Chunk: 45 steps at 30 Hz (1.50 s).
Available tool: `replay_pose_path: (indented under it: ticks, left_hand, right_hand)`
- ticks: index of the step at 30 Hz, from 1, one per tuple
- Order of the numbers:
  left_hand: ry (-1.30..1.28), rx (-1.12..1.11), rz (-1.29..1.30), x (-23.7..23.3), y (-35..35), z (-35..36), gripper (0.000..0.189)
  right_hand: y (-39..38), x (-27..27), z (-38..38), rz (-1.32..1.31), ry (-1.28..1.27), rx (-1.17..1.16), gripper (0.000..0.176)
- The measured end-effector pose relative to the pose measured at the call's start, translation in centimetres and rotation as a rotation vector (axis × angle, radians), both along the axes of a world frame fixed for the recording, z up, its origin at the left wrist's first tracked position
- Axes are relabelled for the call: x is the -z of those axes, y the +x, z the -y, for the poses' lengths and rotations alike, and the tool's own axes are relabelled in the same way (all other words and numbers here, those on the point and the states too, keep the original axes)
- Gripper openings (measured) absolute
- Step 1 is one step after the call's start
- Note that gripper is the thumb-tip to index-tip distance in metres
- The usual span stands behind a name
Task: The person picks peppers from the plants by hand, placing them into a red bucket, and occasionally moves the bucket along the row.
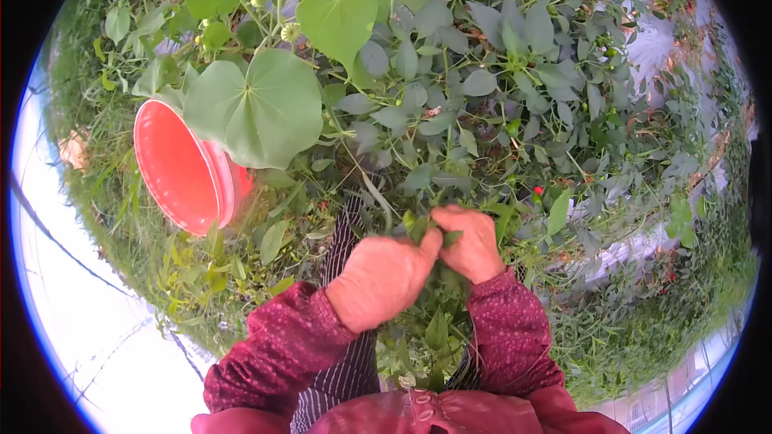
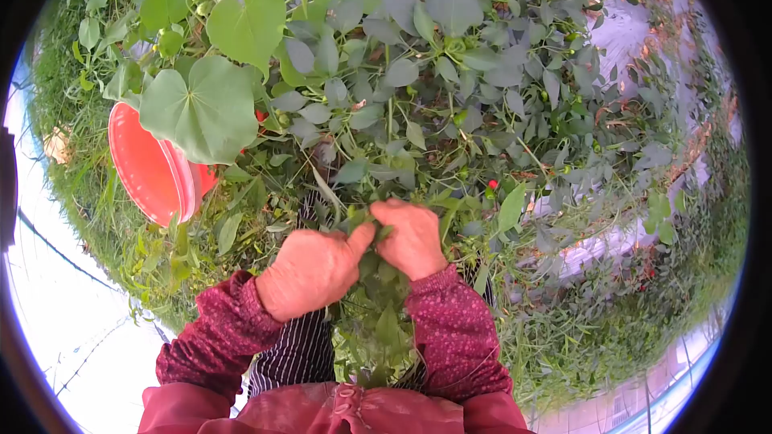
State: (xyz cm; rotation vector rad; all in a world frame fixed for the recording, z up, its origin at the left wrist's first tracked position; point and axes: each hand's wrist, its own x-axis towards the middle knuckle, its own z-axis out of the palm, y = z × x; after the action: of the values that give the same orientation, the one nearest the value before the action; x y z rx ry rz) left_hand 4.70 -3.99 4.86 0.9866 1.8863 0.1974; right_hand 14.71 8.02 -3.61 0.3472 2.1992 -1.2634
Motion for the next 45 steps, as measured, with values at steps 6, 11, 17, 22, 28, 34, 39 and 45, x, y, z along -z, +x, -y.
replay_pose_path:
  ticks: [6, 11, 17, 22, 28, 34, 39, 45]
  left_hand:
    - [0.06, -0.609, -0.234, -1.9, -3.8, 6.1, 0.054]
    - [-0.093, -0.92, -0.601, -4.7, -10.5, 18.3, 0.041]
    - [-0.371, -0.301, -0.902, -4.3, -14.6, 20.0, 0.039]
    - [0.182, -0.543, -0.449, -2.9, -11.4, 7.0, 0.017]
    - [0.351, 0.011, -0.716, 8.9, -13.0, -5.9, 0.053]
    - [-0.028, 0.189, -0.552, 11.0, -5.2, -2.9, 0.061]
    - [-0.02, -0.048, -0.247, 12.2, -1.7, -4.1, 0.056]
    - [0.119, -0.397, -0.031, 11.6, -0.8, -5.3, 0.051]
  right_hand:
    - [0.5, 0.8, 0.8, -0.036, 0.097, 0.014, 0.023]
    - [-0.8, -0.2, 1.3, 0.038, 0.022, -0.011, 0.032]
    - [-1.6, -0.9, 1.5, 0.067, -0.078, -0.008, 0.044]
    - [-1.1, -0.8, 2.0, 0.026, -0.136, 0.05, 0.043]
    - [-1.0, -1.1, 1.8, 0.051, -0.125, -0.001, 0.04]
    - [-0.2, -0.5, 1.2, 0.1, -0.152, 0.059, 0.035]
    - [-1.3, -0.7, -1.4, 0.23, -0.126, 0.116, 0.034]
    - [-0.9, -1.0, -4.4, 0.388, -0.388, 0.522, 0.03]
